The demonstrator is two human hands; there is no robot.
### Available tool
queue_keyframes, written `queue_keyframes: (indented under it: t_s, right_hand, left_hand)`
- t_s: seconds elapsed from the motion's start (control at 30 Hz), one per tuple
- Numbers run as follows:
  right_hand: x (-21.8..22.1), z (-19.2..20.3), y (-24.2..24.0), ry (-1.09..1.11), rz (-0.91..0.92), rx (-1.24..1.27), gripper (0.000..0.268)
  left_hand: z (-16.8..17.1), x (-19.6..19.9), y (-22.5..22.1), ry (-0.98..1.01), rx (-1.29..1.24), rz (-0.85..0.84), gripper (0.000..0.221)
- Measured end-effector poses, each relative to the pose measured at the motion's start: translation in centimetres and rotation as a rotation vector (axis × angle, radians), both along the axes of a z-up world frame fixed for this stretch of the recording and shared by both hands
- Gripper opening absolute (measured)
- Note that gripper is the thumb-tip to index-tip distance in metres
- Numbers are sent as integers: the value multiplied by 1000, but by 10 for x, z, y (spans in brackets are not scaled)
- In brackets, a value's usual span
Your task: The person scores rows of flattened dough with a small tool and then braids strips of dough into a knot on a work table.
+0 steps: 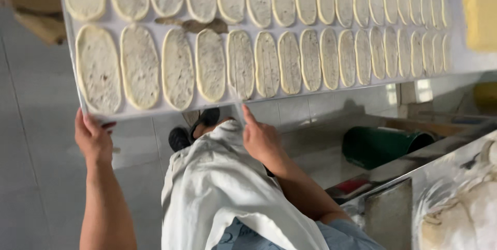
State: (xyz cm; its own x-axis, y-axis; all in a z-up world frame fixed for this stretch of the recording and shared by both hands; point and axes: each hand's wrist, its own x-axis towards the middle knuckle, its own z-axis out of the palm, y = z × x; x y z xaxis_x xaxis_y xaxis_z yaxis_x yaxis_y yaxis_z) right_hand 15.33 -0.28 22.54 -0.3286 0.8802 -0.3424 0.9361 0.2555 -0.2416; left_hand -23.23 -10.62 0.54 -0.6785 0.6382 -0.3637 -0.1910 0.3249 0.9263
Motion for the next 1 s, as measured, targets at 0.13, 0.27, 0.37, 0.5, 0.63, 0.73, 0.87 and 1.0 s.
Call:
queue_keyframes:
  t_s: [0.13,0.27,0.37,0.5,0.63,0.73,0.87,1.0]
  right_hand:
    - [-18,-12,41,123,71,34,68]
    - [-46,-18,72,75,99,-75,69]
    - [-66,-25,99,72,69,-60,70]
    - [-87,-50,108,53,38,24,71]
    - [-107,-63,114,-67,-5,7,72]
    - [-114,-64,117,-130,-20,26,72]
    - [-129,-64,113,-185,-37,47,71]
    - [-122,-53,65,-235,-59,10,75]
  left_hand:
    - [1,-2,-3,-170,15,103,42]
    - [24,-5,-22,-109,-51,110,39]
    - [24,-8,8,-187,-79,72,43]
    - [22,-12,-15,-145,-123,11,45]
    - [24,-27,-16,-152,-111,-57,47]
    - [24,-25,-9,-132,-87,-145,48]
    - [29,-33,-12,-122,-48,-177,48]
    - [26,-30,-17,-101,113,-182,44]
